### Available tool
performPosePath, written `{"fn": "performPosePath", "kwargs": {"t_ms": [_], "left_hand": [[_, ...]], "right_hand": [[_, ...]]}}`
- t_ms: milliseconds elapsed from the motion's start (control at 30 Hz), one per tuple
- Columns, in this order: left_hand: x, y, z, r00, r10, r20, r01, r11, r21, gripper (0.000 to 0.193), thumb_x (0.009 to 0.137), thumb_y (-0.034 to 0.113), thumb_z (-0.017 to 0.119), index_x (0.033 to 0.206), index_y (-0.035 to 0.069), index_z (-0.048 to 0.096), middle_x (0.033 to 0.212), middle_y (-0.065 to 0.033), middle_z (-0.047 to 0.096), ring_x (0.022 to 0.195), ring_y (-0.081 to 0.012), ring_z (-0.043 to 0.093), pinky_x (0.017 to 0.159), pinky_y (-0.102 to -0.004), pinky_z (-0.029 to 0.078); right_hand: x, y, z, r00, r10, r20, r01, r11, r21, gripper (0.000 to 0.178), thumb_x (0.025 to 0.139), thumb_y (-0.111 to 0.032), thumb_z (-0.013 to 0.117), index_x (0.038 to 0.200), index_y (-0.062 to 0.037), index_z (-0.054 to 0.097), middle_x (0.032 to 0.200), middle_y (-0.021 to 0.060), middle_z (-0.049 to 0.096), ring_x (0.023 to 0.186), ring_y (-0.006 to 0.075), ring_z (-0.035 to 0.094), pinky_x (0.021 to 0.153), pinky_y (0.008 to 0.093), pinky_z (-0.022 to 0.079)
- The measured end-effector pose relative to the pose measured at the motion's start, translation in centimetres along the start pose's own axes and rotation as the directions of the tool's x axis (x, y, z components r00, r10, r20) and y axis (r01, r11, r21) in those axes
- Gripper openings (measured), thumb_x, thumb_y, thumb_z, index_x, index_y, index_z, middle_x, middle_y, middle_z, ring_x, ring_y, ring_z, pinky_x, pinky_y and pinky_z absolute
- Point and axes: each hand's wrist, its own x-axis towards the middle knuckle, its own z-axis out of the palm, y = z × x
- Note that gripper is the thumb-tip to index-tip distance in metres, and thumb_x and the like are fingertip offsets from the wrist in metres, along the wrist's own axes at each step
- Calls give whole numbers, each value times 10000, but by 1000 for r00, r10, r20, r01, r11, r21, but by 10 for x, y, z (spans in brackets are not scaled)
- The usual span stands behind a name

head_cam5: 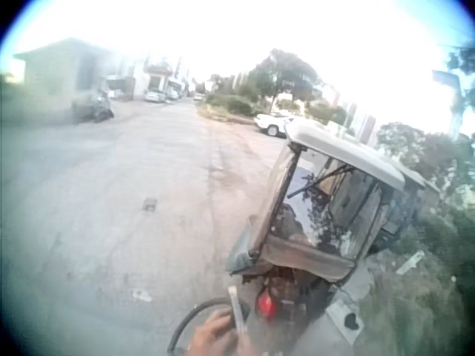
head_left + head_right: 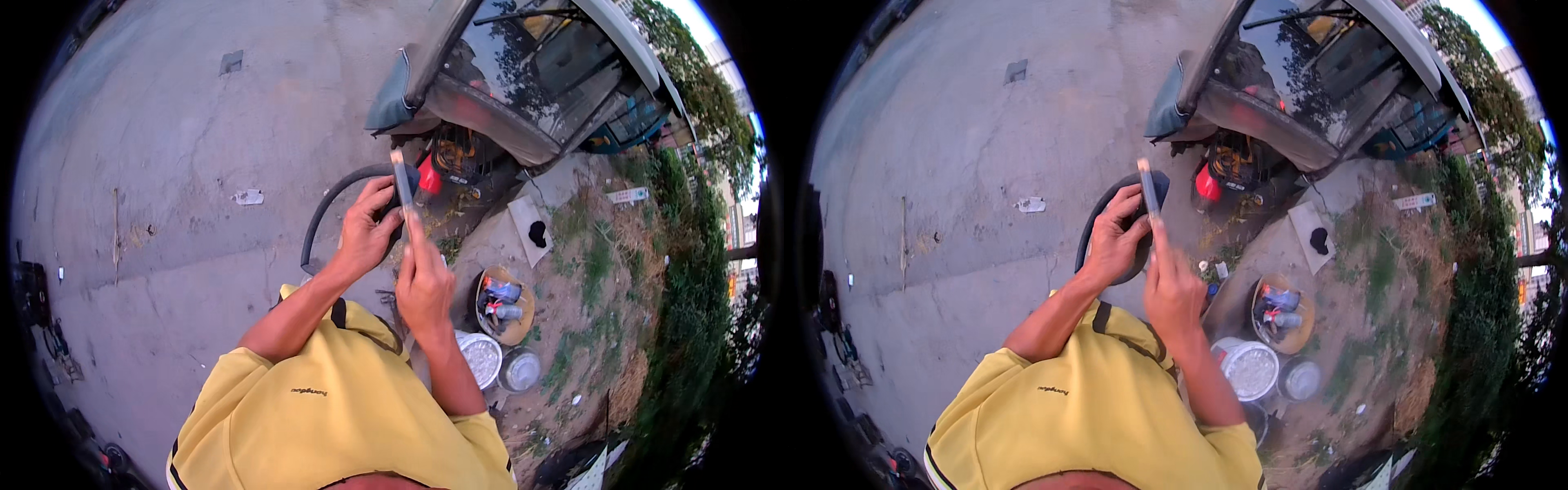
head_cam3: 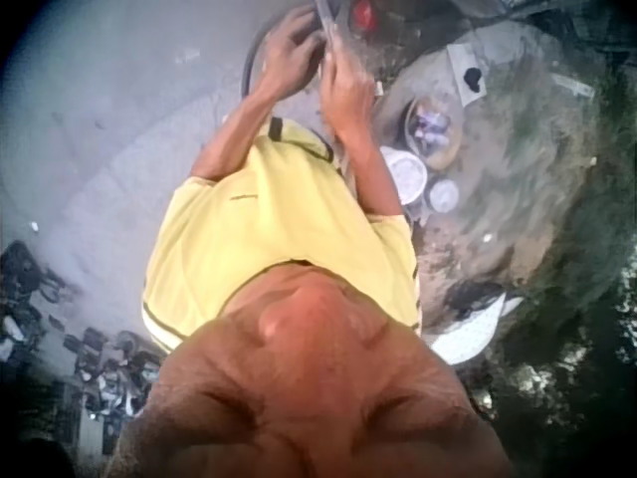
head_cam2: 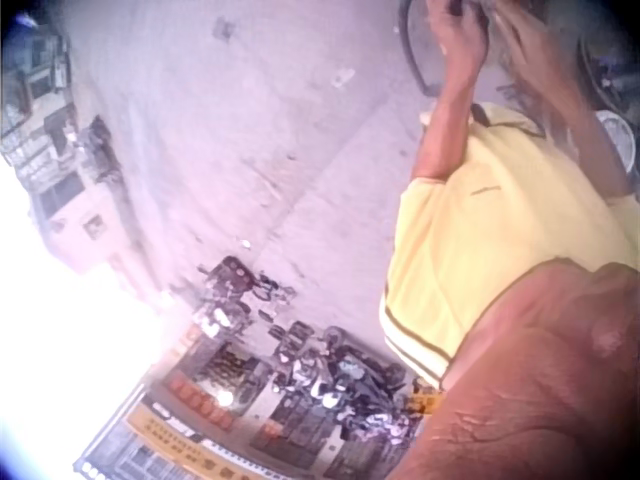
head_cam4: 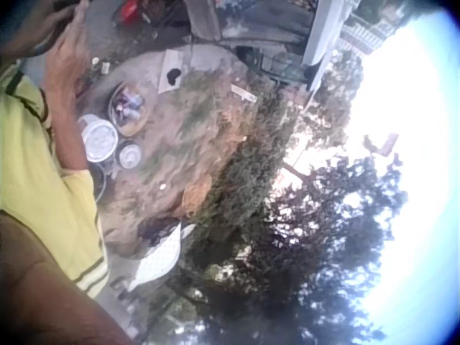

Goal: The person uses a wooden stick to repeatedly rub and scrape the inner surface of a black rubber tire tube. They then pick up a small white packet, open it, and apply its contents to the tube's interior.

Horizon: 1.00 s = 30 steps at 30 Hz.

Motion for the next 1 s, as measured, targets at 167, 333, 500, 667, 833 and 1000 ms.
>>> {"fn": "performPosePath", "kwargs": {"t_ms": [167,333,500,667,833,1000], "left_hand": [[5,10,-5,998,-46,-33,43,995,-87,369,941,-48,718,1308,-10,716,1373,-60,645,1121,-110,629,934,-279,518],[6,1,0,999,12,-42,-12,1000,-18,360,943,-40,728,1301,-2,722,1331,-25,653,915,-65,574,805,-235,492],[8,6,-5,999,15,-41,-15,1000,-7,364,939,-44,727,1300,1,723,1262,-43,669,882,-88,558,793,-247,489],[5,0,2,994,94,-52,-94,996,12,351,950,-37,716,1298,4,722,1231,-65,667,919,-125,580,812,-275,497],[4,8,-4,998,-13,-56,15,999,42,355,948,-14,732,1301,5,714,1207,-44,636,909,-94,563,799,-260,484],[5,5,-5,996,-24,-84,23,1000,-2,342,948,-10,734,1288,-1,709,1151,-25,626,860,-94,527,756,-267,462]], "right_hand": [[17,12,-12,986,-54,-158,79,983,163,505,1013,4,583,1516,9,557,1329,218,712,1076,382,743,899,440,591],[-7,4,-3,999,-30,-18,32,997,66,606,964,-6,653,1557,-71,545,1101,169,740,874,360,743,730,443,592],[16,-2,-5,1000,-31,0,31,999,10,646,947,-15,682,1566,-139,546,854,140,649,715,362,688,614,473,542],[-14,2,-8,999,20,44,-21,1000,15,588,983,-32,652,1555,-121,552,912,163,683,772,389,704,648,495,546],[42,2,-9,994,-19,-106,42,974,223,488,1026,-30,592,1513,-52,584,1155,195,739,962,383,745,793,469,579],[-3,-2,-20,998,28,58,-35,992,124,496,1014,-25,603,1510,-27,582,1265,211,734,1052,365,757,858,421,602]]}}
